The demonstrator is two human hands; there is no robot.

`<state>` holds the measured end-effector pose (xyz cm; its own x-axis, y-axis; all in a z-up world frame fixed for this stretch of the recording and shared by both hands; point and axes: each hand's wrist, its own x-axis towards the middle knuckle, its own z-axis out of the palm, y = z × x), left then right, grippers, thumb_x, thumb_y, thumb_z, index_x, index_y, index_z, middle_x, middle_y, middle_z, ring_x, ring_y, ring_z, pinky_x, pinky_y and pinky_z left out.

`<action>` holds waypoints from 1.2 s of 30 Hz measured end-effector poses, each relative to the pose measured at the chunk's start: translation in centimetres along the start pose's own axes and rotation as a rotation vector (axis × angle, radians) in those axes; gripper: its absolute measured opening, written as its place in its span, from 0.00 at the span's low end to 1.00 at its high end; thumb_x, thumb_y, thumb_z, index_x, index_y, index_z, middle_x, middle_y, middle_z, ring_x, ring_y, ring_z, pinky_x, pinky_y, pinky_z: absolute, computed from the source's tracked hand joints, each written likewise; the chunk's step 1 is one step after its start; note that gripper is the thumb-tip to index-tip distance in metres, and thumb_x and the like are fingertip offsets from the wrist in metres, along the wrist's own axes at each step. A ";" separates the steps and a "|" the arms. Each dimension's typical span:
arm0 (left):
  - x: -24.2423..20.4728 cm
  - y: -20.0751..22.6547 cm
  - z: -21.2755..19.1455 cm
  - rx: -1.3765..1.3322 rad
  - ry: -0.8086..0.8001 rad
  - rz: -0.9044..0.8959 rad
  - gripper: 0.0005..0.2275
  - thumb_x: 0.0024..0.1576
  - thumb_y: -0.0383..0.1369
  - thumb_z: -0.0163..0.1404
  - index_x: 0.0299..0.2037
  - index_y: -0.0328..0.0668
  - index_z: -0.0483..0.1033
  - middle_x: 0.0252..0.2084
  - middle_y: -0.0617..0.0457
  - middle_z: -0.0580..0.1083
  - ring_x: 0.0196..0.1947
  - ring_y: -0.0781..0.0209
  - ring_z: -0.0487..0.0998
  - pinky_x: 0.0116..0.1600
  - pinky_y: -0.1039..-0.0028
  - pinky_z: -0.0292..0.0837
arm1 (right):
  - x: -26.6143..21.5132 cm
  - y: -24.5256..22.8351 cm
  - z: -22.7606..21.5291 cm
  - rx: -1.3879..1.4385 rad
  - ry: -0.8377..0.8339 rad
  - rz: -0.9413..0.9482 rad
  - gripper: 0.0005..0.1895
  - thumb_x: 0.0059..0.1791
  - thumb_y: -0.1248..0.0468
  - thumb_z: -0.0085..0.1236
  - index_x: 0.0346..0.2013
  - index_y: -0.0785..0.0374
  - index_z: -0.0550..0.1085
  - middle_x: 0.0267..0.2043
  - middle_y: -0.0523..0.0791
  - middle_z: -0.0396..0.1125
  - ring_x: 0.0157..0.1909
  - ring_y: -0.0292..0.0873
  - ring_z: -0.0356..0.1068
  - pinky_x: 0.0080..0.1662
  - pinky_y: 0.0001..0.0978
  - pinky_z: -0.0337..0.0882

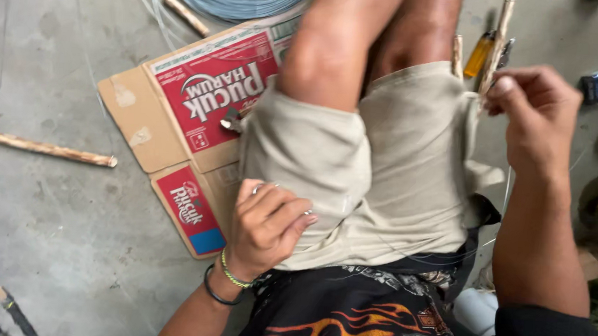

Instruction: The person bends a metal wire into a hook shape, wraps it around a small wooden stick, and secures it with pliers. The person then threads a thin wire through the hook and wraps it around the stick to complete the assembly.

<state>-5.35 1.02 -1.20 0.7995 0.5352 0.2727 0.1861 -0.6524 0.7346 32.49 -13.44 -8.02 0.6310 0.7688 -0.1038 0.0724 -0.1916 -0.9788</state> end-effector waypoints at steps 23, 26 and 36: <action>2.0 0.0 -0.3 0.016 0.081 -0.225 0.06 0.55 0.28 0.60 0.40 0.39 0.78 0.32 0.54 0.76 0.31 0.59 0.74 0.42 0.69 0.64 | 2.9 15.0 9.6 -0.461 -0.621 -0.245 0.20 0.51 0.62 0.56 0.56 0.67 0.70 0.56 0.54 0.64 0.56 0.61 0.62 0.59 0.45 0.63; 2.5 0.2 -0.4 0.012 0.088 -0.242 0.04 0.57 0.25 0.58 0.40 0.39 0.78 0.33 0.53 0.76 0.32 0.58 0.75 0.42 0.69 0.65 | 2.2 15.4 9.3 -0.491 -0.765 -0.163 0.20 0.52 0.62 0.56 0.56 0.67 0.71 0.56 0.55 0.64 0.56 0.61 0.63 0.58 0.46 0.63; 2.1 1.1 -0.5 0.093 -0.099 -0.051 0.10 0.51 0.23 0.58 0.42 0.36 0.78 0.38 0.51 0.75 0.38 0.53 0.76 0.50 0.63 0.68 | 0.5 17.3 9.7 -0.606 -0.847 -0.092 0.19 0.53 0.61 0.56 0.57 0.66 0.72 0.54 0.56 0.67 0.53 0.61 0.66 0.55 0.47 0.66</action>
<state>-3.71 1.72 0.48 0.8390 0.5168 0.1703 0.2767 -0.6747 0.6842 26.57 -10.48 -26.72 -0.1273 0.9273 -0.3521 0.6155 -0.2045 -0.7612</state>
